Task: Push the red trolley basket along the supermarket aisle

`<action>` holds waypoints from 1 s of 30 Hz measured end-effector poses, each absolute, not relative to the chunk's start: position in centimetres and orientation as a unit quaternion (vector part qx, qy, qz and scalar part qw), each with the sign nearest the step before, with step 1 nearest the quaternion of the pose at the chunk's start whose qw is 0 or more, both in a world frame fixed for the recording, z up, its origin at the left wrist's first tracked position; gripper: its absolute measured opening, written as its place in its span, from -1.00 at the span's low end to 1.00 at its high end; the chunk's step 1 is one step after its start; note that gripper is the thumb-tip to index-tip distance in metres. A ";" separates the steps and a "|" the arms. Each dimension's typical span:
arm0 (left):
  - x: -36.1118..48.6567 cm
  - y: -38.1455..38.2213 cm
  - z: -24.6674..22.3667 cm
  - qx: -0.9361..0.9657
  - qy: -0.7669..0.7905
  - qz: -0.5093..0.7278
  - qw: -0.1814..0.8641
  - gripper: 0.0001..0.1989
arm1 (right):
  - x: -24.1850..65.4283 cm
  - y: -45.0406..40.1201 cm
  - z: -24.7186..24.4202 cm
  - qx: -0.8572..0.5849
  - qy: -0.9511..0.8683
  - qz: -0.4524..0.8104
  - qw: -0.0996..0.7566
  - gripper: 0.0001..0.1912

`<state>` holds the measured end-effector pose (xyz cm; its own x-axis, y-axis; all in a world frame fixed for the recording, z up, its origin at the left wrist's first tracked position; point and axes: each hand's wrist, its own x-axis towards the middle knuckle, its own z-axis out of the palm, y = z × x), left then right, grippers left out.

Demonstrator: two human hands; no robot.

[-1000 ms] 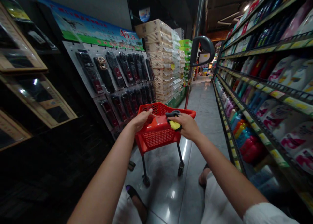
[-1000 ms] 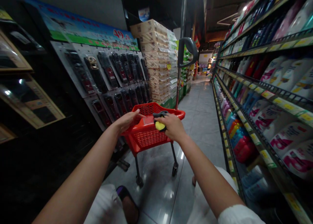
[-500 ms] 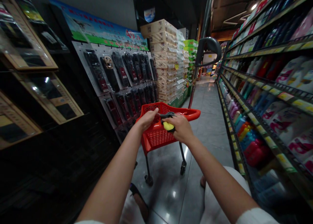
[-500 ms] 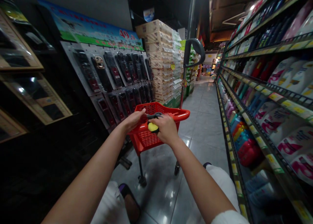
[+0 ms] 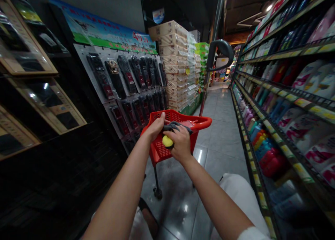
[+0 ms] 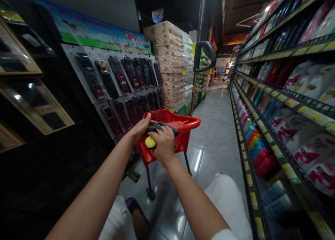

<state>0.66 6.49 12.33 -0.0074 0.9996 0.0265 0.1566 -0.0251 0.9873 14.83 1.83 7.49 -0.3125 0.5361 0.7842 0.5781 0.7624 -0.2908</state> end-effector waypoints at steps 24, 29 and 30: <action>1.3 6.7 13.4 0.515 0.583 0.443 0.445 -0.24 | 12.8 4.7 0.1 -0.333 -0.534 0.121 0.767 -0.57; 0.7 6.8 13.3 0.519 0.580 0.430 0.458 -0.19 | 17.5 6.6 0.3 -0.311 -0.560 0.122 0.758 -0.63; 0.6 6.8 13.3 0.519 0.579 0.427 0.461 -0.19 | 18.7 7.5 0.5 -0.330 -0.522 0.117 0.778 -0.61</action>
